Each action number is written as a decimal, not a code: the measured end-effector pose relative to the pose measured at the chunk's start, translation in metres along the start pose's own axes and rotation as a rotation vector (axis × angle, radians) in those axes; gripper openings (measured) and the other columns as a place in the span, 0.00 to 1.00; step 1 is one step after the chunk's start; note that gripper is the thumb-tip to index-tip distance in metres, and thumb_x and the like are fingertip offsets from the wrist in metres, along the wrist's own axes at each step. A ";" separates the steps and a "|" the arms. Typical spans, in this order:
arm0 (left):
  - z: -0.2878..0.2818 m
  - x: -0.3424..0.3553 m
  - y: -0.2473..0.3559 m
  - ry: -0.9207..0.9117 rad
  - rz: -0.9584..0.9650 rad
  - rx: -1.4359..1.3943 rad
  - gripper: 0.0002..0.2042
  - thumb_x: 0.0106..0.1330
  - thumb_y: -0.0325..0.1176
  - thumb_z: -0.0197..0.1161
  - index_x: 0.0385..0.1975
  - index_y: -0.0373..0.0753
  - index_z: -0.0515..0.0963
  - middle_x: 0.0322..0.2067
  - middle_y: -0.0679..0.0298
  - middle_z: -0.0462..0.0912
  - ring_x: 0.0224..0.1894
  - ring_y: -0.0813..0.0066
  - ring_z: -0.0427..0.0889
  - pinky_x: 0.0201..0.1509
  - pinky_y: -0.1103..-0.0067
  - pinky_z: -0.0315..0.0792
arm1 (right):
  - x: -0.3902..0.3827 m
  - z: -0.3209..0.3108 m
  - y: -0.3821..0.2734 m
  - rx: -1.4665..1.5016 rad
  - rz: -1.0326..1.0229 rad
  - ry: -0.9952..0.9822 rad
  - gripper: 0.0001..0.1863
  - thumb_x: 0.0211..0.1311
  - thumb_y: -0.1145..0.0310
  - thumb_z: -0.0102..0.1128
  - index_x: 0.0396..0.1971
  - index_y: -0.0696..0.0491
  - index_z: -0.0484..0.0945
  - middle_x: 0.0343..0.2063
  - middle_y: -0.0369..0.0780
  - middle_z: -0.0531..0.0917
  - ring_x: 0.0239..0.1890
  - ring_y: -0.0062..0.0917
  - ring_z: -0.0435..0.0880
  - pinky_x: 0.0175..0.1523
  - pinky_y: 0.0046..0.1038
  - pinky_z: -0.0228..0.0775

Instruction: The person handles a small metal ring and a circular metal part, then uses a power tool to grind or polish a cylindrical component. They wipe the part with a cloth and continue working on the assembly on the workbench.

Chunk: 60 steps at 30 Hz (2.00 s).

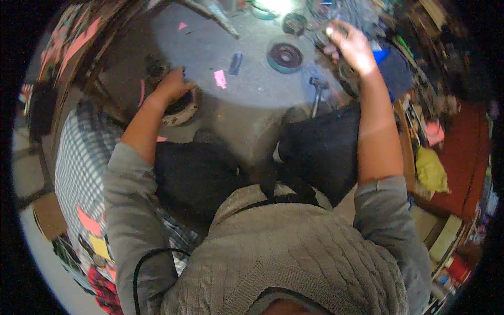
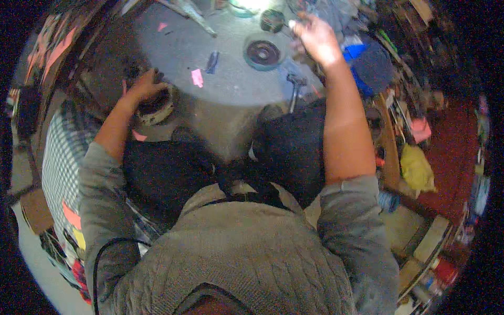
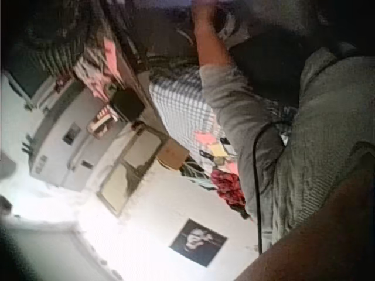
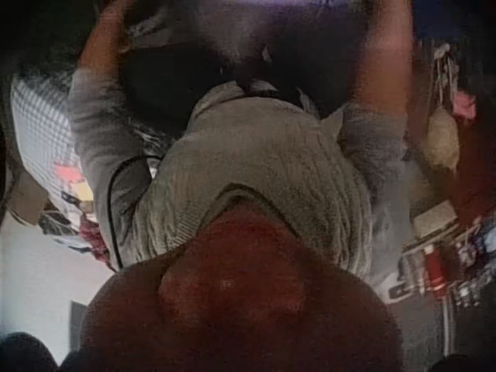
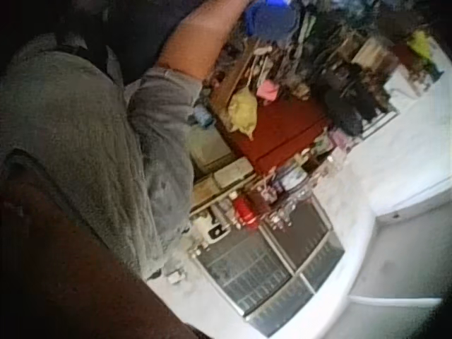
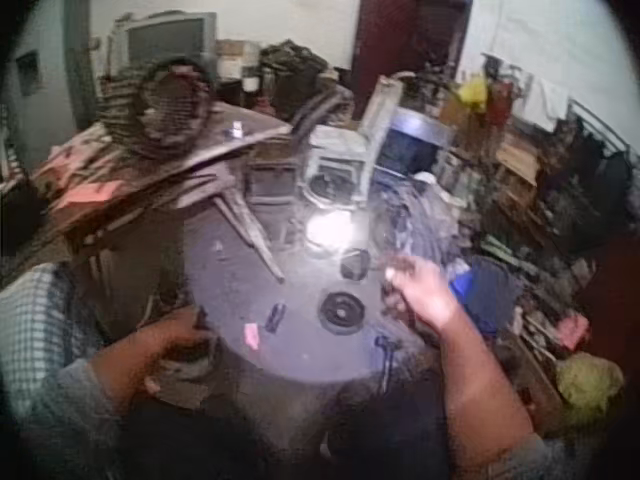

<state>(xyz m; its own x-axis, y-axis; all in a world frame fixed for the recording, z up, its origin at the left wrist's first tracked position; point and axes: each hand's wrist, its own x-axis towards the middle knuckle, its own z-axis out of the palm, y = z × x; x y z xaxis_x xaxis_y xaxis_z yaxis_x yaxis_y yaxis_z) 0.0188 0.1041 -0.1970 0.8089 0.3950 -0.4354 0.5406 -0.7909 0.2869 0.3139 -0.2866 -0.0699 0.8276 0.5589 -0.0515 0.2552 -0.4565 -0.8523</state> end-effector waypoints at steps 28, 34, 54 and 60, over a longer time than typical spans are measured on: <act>0.002 -0.038 0.000 0.050 0.018 0.032 0.43 0.63 0.49 0.71 0.73 0.32 0.59 0.67 0.39 0.71 0.70 0.45 0.71 0.71 0.63 0.66 | -0.027 -0.296 0.321 0.036 0.532 0.668 0.32 0.59 0.49 0.75 0.51 0.63 0.82 0.46 0.49 0.85 0.44 0.35 0.85 0.42 0.37 0.77; -0.004 -0.052 0.009 0.080 0.069 -0.061 0.38 0.62 0.46 0.72 0.66 0.30 0.66 0.62 0.37 0.74 0.65 0.43 0.75 0.68 0.63 0.70 | 0.006 -0.302 0.364 -0.944 0.786 0.348 0.35 0.59 0.39 0.69 0.43 0.61 0.83 0.41 0.49 0.85 0.43 0.38 0.83 0.47 0.42 0.75; 0.004 -0.036 0.240 -0.516 0.581 -2.201 0.27 0.76 0.61 0.51 0.49 0.41 0.81 0.42 0.58 0.86 0.43 0.63 0.84 0.52 0.66 0.79 | -0.113 0.074 -0.113 0.035 -0.392 -0.223 0.17 0.66 0.62 0.68 0.49 0.56 0.83 0.41 0.37 0.85 0.46 0.22 0.81 0.54 0.26 0.74; 0.039 -0.010 0.209 -0.125 0.792 -2.101 0.16 0.78 0.51 0.54 0.45 0.46 0.82 0.39 0.66 0.86 0.39 0.72 0.83 0.49 0.72 0.79 | -0.055 0.141 -0.115 -0.231 -0.614 0.027 0.34 0.69 0.47 0.63 0.66 0.53 0.71 0.60 0.48 0.78 0.60 0.36 0.79 0.67 0.35 0.67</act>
<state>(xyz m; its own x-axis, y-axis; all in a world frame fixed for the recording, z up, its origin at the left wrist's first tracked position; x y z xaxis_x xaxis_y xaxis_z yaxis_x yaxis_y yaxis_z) 0.1149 -0.0833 -0.1661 0.9492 0.2600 0.1773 -0.3146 0.7722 0.5521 0.1684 -0.1679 -0.0425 0.5089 0.7489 0.4245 0.7835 -0.1986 -0.5888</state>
